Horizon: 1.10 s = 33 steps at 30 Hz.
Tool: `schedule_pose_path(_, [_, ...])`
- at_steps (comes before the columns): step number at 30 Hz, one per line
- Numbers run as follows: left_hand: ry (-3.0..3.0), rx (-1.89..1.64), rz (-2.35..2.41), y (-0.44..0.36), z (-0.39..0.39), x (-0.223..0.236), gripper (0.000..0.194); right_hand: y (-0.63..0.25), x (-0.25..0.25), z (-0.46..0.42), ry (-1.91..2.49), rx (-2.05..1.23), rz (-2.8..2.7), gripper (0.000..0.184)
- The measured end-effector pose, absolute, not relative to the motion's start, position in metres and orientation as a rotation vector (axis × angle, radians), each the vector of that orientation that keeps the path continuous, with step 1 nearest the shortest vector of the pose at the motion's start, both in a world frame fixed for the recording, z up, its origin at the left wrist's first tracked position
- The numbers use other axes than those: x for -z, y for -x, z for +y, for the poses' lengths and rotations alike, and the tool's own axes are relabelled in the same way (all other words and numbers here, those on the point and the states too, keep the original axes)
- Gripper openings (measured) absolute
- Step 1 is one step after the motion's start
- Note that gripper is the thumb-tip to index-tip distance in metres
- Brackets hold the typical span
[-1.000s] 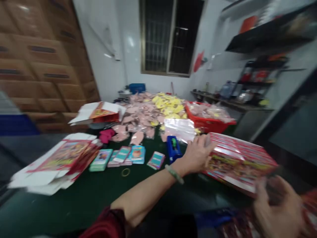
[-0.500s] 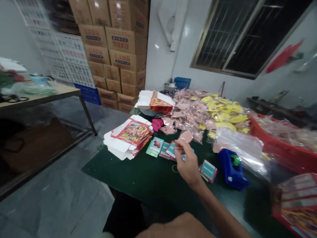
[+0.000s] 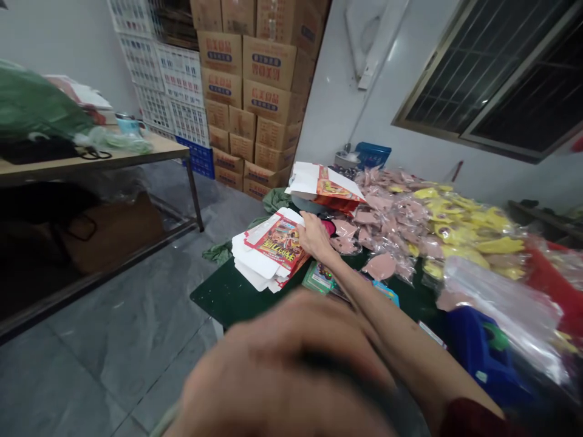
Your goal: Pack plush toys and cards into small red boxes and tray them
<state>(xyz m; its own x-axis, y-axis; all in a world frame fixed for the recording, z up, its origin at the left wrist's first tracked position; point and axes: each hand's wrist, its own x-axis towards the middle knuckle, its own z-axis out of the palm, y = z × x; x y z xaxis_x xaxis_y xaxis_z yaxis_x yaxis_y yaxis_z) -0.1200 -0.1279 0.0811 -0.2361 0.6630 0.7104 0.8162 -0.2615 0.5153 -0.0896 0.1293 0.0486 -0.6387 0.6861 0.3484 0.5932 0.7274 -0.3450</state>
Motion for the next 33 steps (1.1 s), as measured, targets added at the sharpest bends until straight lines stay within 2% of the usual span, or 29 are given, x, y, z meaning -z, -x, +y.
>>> schedule_pose_path(2, [1.923,1.413,-1.823,0.133,-0.094,-0.078,0.030,0.098,-0.047,0.135,1.031,-0.236,-2.557,0.032])
schedule_pose_path(6, [1.721,0.719,-2.315,0.173,-0.030,-0.037,0.040,0.108,-0.042,0.136,1.093,-0.168,-2.627,0.029])
schedule_pose_path(9, [1.749,0.621,-2.346,0.191,-0.015,-0.011,0.042,0.115,-0.046,0.136,1.127,-0.140,-2.580,0.032])
schedule_pose_path(13, [1.744,0.624,-2.358,0.193,-0.029,-0.012,0.055,0.118,-0.073,0.143,1.192,-0.267,-2.535,0.034])
schedule_pose_path(16, [1.619,0.749,-2.305,0.185,-0.043,-0.024,0.071,0.100,-0.097,0.134,1.107,-0.442,-2.556,0.027])
schedule_pose_path(18, [1.565,0.861,-2.177,0.172,-0.049,-0.028,0.072,0.076,-0.106,0.115,0.998,-0.545,-2.579,0.023])
schedule_pose_path(23, [1.578,1.190,-1.906,0.117,-0.048,-0.011,0.076,0.002,-0.090,0.050,0.743,-0.718,-2.441,0.019])
schedule_pose_path(26, [1.728,1.350,-1.848,0.086,-0.048,-0.004,0.077,-0.039,-0.079,0.027,0.679,-0.967,-2.275,0.017])
schedule_pose_path(29, [2.066,1.665,-1.850,0.065,-0.054,-0.018,0.065,-0.073,-0.085,0.014,0.615,-1.137,-2.178,0.016])
schedule_pose_path(33, [2.727,2.212,-1.926,0.046,-0.061,-0.047,0.031,-0.104,-0.100,0.000,0.561,-0.978,-2.226,0.015])
